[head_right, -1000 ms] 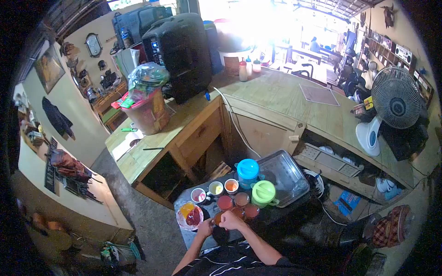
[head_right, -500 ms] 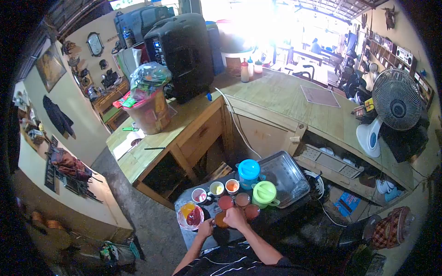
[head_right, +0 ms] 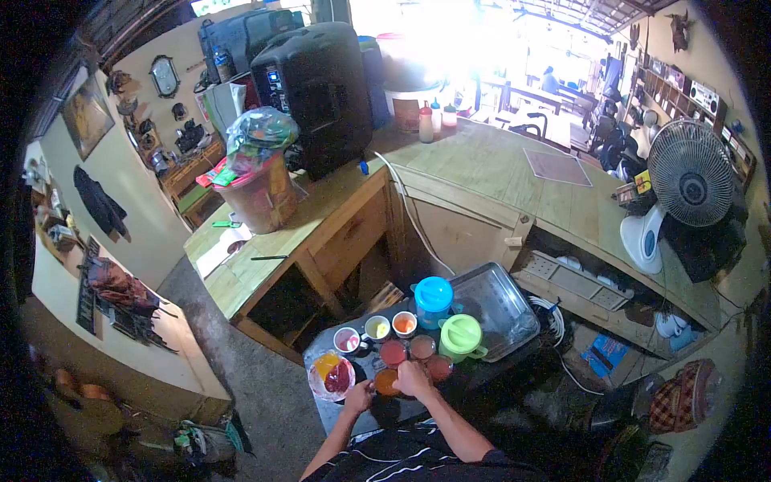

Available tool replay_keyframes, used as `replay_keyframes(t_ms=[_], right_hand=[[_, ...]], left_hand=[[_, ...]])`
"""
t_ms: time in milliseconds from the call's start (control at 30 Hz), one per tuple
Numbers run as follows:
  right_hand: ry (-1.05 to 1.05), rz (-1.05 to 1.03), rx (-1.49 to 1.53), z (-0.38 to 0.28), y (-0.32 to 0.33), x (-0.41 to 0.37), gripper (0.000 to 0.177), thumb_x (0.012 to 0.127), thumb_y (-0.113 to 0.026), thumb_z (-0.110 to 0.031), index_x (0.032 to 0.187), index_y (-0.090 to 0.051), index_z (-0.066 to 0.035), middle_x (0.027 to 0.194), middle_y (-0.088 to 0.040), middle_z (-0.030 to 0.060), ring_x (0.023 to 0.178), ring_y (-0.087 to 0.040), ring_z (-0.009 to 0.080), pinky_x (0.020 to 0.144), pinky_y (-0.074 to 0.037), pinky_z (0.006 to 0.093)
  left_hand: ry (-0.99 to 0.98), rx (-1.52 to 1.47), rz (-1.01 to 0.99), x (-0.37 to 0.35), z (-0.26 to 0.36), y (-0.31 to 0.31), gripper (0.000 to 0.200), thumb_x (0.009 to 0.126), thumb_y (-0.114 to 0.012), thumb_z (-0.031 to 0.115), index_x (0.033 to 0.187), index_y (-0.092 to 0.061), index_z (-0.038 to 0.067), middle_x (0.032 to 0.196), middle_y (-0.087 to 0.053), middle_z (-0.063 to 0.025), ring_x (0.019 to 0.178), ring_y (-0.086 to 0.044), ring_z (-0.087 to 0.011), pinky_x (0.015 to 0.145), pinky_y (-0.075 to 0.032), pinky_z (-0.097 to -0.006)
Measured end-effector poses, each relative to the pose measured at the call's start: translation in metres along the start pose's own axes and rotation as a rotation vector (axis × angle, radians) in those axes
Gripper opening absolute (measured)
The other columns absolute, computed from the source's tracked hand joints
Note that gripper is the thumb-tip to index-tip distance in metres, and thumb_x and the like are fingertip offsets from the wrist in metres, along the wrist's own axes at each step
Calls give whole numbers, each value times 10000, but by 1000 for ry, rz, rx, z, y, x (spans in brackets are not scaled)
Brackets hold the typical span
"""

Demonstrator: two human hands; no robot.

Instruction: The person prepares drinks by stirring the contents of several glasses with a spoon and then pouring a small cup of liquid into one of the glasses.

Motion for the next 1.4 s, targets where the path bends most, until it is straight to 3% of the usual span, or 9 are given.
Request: replay_keyframes(t_ms=[133,367,400,600,833,933,1033,1133,1400], right_hand=[[-33,-520,374,-2,-13,2,215,694,-695,-134,574,-559,-18,577,-632,65,548,-644,151,546,-496,290],[-91,80,106,-7,3,2,181,667,-714,-157,627,-600,-23,591,-633,94,515,-634,209,552,-510,346],[-134,2,122,-10,8,1,208,644,-733,-198,652,-651,-7,681,-643,186,665,-654,334,616,-519,436],[-91,-430,568,1,-19,4,179,659,-727,-177,619,-622,-37,620,-645,109,562,-648,221,561,-510,369],[-20,19,-84,5,-6,5,207,645,-728,-188,580,-610,-31,620,-649,113,561,-645,211,551,-502,334],[-70,-428,227,1,-7,4,209,637,-735,-193,599,-619,-23,638,-641,151,611,-650,278,583,-511,360],[-74,-387,632,-1,-15,3,220,640,-733,-203,603,-616,-21,633,-641,146,588,-642,277,580,-511,364],[-42,199,98,-4,5,1,209,669,-719,-196,609,-610,-28,592,-637,99,534,-630,200,546,-501,334],[-108,-376,445,-1,-7,2,193,641,-698,-188,696,-667,-5,692,-657,164,638,-647,318,621,-522,401]], left_hand=[[-8,0,-2,2,-4,-1,244,903,-471,232,993,-626,66,900,-626,-237,886,-596,-415,747,-459,-470],[4,35,8,1,-1,1,259,905,-474,249,999,-638,72,902,-630,-239,885,-600,-412,748,-464,-466],[1,35,2,1,-1,1,258,904,-474,251,993,-638,72,897,-630,-238,882,-600,-412,745,-465,-467],[0,37,11,0,1,2,256,904,-474,259,963,-626,62,871,-627,-233,861,-595,-422,725,-461,-475],[-1,6,36,0,-1,-2,256,906,-471,268,949,-617,62,857,-620,-239,859,-589,-428,712,-459,-482],[-1,12,34,1,-1,-2,261,911,-463,270,956,-617,64,866,-621,-241,870,-589,-429,720,-461,-480],[12,42,16,1,2,1,268,916,-456,270,976,-619,66,882,-622,-244,883,-591,-427,735,-464,-476],[15,44,23,-1,3,1,274,918,-449,269,1002,-621,73,896,-622,-247,895,-591,-425,752,-464,-474],[1,40,8,1,0,1,248,909,-454,243,962,-612,60,863,-612,-252,878,-584,-436,732,-450,-485]])
Point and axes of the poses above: each hand's wrist, its own x-axis towards the middle knuckle, its own y-axis out of the back of the hand, z = x × y, the point moved 1 cm from there along x, towards the middle knuckle
